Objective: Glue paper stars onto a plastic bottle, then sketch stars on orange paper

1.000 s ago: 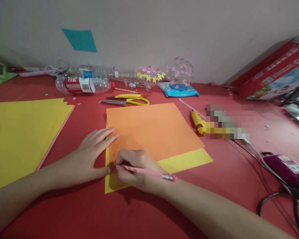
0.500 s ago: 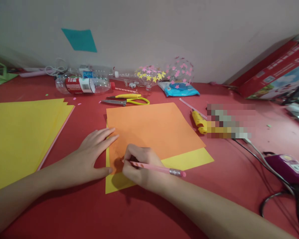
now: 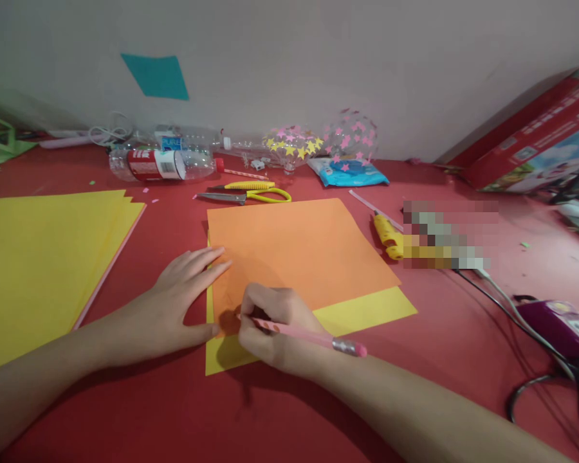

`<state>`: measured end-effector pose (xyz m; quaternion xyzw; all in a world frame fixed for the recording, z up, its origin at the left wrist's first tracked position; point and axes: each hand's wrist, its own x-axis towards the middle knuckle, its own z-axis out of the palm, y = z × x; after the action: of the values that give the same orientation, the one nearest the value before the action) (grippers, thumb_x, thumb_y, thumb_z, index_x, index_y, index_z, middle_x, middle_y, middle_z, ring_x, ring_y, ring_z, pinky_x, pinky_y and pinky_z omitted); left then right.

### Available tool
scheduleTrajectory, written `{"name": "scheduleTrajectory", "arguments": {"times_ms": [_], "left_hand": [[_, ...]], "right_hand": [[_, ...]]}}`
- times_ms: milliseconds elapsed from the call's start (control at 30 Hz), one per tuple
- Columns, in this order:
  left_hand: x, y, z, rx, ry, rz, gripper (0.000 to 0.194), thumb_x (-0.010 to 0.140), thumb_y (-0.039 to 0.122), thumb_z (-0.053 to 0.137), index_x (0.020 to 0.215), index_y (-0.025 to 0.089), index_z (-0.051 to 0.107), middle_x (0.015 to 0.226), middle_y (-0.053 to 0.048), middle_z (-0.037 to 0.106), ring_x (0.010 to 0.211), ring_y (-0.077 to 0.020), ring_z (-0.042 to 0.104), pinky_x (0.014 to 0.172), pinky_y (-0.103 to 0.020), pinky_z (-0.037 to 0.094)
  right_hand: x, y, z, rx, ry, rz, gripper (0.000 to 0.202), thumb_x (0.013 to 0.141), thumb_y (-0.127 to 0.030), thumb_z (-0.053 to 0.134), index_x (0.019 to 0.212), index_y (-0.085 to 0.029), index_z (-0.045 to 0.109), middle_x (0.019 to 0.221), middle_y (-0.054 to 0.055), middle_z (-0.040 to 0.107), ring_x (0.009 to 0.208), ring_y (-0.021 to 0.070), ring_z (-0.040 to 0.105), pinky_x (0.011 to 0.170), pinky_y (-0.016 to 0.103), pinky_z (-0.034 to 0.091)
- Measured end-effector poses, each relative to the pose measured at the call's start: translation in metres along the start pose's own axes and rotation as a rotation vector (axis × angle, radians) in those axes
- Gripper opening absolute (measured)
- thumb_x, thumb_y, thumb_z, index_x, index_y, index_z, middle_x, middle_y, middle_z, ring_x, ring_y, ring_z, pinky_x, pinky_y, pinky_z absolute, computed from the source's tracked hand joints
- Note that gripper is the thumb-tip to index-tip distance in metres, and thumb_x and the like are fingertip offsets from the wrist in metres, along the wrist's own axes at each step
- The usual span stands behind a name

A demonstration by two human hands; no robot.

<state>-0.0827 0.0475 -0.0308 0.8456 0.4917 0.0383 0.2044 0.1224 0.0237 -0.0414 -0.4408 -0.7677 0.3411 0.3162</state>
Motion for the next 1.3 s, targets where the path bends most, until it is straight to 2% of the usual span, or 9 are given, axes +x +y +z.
{"name": "scheduleTrajectory", "arguments": {"times_ms": [200,333,800,900,1000,1067,1133,1200,1300], "left_hand": [[-0.001,-0.002,0.001,0.032,-0.009,0.006,0.083,0.077,0.046,0.061,0.148,0.016,0.031,0.16,-0.013,0.016,0.146,-0.0371,0.008,0.115,-0.058,0.019],[-0.002,-0.001,0.001,0.046,-0.013,0.005,0.083,0.08,0.054,0.056,0.148,0.015,0.031,0.161,-0.014,0.015,0.146,-0.0363,0.008,0.115,-0.057,0.019],[0.001,0.0,0.001,0.026,-0.021,-0.005,0.084,0.079,0.056,0.057,0.148,0.015,0.032,0.161,-0.013,0.015,0.146,-0.0364,0.007,0.116,-0.057,0.017],[0.001,-0.001,0.001,0.019,-0.022,-0.009,0.083,0.077,0.05,0.061,0.148,0.015,0.032,0.16,-0.013,0.016,0.146,-0.0374,0.008,0.116,-0.058,0.017],[0.001,0.0,0.0,0.001,-0.017,-0.009,0.083,0.074,0.043,0.064,0.146,0.015,0.034,0.16,-0.014,0.018,0.146,-0.0382,0.01,0.116,-0.058,0.016],[0.0,0.001,0.0,-0.02,0.006,0.005,0.078,0.075,0.042,0.064,0.144,0.015,0.038,0.158,-0.015,0.023,0.145,-0.0381,0.013,0.115,-0.059,0.017],[0.0,0.001,0.0,-0.055,0.056,0.03,0.068,0.077,0.041,0.061,0.138,0.015,0.046,0.152,-0.015,0.032,0.142,-0.037,0.021,0.113,-0.058,0.022],[0.001,0.0,0.001,-0.104,0.126,0.047,0.055,0.08,0.037,0.056,0.13,0.015,0.052,0.142,-0.015,0.044,0.136,-0.0341,0.032,0.111,-0.055,0.028],[0.003,-0.003,0.004,-0.17,0.223,0.041,0.044,0.084,0.031,0.05,0.126,0.016,0.052,0.132,-0.013,0.051,0.128,-0.029,0.043,0.108,-0.05,0.035]], "right_hand": [[-0.001,-0.001,0.001,-0.027,-0.041,-0.12,0.015,0.065,-0.005,0.045,0.066,-0.02,0.045,0.054,-0.007,0.043,0.046,0.0058,0.036,0.046,0.017,0.028],[0.0,-0.004,-0.002,-0.012,-0.095,-0.181,0.015,0.067,-0.005,0.043,0.067,-0.02,0.045,0.055,-0.007,0.041,0.047,0.0056,0.035,0.046,0.016,0.028],[0.002,-0.006,-0.004,0.046,-0.169,-0.151,0.013,0.071,-0.007,0.046,0.068,-0.019,0.048,0.056,-0.006,0.044,0.047,0.0055,0.036,0.046,0.017,0.028],[0.004,-0.001,-0.004,0.136,-0.078,0.045,0.01,0.076,-0.012,0.05,0.069,-0.02,0.05,0.057,-0.005,0.051,0.048,0.0069,0.043,0.045,0.017,0.032],[0.008,0.006,-0.007,0.151,0.148,0.156,0.008,0.083,-0.022,0.054,0.076,-0.02,0.054,0.063,-0.003,0.058,0.053,0.0093,0.051,0.048,0.019,0.039],[0.012,0.012,-0.011,0.083,0.28,0.12,0.006,0.086,-0.025,0.055,0.084,-0.02,0.058,0.074,0.0,0.064,0.059,0.011,0.057,0.053,0.021,0.044],[0.016,0.018,-0.015,-0.041,0.31,0.015,0.01,0.088,-0.024,0.053,0.092,-0.021,0.061,0.089,0.004,0.069,0.073,0.0142,0.063,0.064,0.025,0.05],[0.019,0.024,-0.018,-0.197,0.26,-0.126,0.017,0.092,-0.022,0.047,0.101,-0.02,0.062,0.101,0.008,0.07,0.095,0.0194,0.065,0.08,0.031,0.051],[0.02,0.031,-0.02,-0.384,0.136,-0.301,0.024,0.096,-0.021,0.041,0.112,-0.018,0.06,0.113,0.012,0.068,0.119,0.0247,0.056,0.096,0.04,0.046]]}}
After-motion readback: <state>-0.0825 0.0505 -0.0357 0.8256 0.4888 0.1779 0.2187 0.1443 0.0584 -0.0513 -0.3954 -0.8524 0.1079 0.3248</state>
